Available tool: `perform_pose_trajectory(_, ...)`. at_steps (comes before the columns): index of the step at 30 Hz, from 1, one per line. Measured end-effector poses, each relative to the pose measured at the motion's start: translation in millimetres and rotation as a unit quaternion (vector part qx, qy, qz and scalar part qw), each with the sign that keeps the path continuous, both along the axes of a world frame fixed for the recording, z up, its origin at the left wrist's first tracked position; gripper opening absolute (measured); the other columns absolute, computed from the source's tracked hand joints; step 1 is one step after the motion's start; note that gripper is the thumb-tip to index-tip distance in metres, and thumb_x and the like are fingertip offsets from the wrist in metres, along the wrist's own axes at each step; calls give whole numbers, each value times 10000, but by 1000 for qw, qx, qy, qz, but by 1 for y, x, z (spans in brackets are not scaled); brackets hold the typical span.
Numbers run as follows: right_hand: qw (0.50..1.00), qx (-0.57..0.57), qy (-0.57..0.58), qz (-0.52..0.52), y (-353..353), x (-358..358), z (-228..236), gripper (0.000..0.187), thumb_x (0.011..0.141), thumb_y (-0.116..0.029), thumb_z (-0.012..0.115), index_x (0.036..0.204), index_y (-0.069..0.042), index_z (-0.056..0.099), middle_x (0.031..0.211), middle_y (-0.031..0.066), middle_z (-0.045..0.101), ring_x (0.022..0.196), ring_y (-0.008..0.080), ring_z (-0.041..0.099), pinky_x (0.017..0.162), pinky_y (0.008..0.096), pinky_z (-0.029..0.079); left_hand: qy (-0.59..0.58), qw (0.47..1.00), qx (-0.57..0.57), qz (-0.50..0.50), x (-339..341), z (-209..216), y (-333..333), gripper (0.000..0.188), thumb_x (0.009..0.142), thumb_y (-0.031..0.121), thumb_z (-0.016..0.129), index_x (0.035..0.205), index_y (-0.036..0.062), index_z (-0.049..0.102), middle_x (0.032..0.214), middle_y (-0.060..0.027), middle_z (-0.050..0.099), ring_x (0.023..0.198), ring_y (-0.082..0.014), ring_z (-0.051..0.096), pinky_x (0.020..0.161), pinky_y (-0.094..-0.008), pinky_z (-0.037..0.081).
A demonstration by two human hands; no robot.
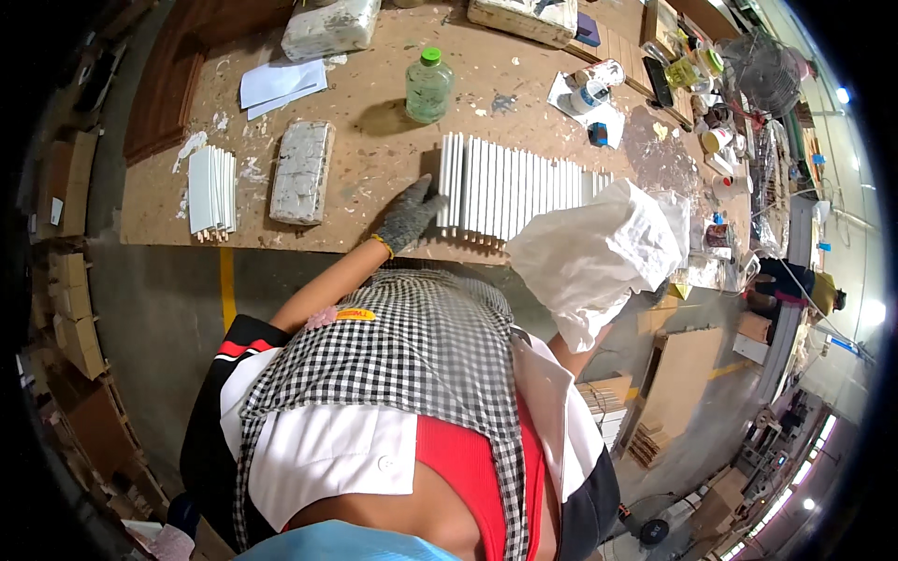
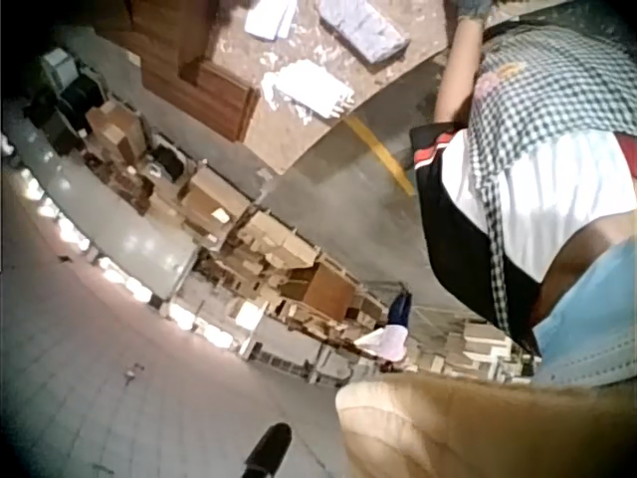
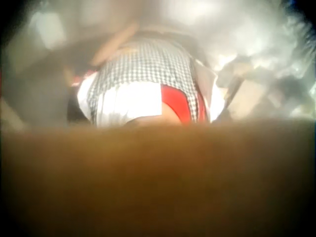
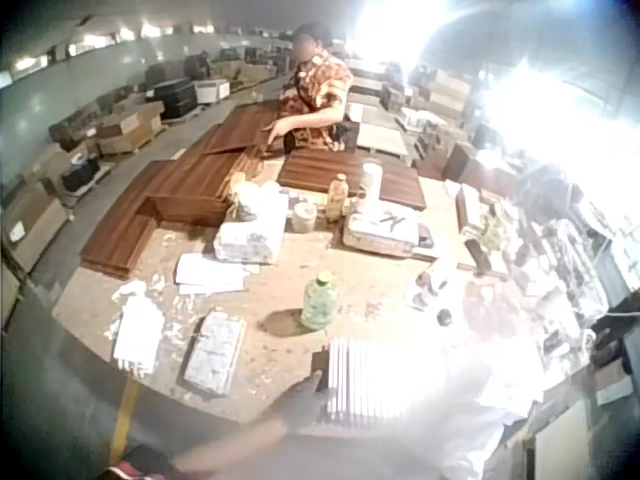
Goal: The person wipes white wooden panels with a cloth one at a time and stacks them on the workbench.
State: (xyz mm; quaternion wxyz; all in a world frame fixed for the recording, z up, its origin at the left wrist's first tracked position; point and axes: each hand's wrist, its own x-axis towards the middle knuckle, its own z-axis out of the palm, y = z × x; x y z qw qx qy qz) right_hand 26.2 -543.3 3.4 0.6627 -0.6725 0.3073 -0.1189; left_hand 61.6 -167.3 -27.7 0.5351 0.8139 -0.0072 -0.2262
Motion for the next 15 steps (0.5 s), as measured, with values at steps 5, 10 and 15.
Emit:
perform_pose_trajectory(5,1000,-3,2,4,-3,-4,8,378,942,-184,554,1249,23,631,1162,161,690,1072,229,655,941,358,539,-60,998,-23,-8,8,-32,21,636,948,346,677,1418,-45,501,1446,-229,533,1320,-302,532,1099,-365,420)
perform_pose_trajectory(10,1000,12,7,7,5,-6,16,373,941,-188,559,1242,18,637,1159,158,691,1079,225,652,945,353,536,-5,996,-87,36,4,15,25,555,915,208,718,1377,-41,536,1291,-160,655,1148,-240,623,982,-346,499)
perform_pose_trajectory(15,999,29,-4,33,25,14,21,368,940,-192,563,1235,12,642,1155,155,691,1086,221,649,949,348,532,128,953,-249,113,-15,28,42,453,934,174,671,1327,-32,580,1138,-103,698,976,-176,643,865,-312,526)
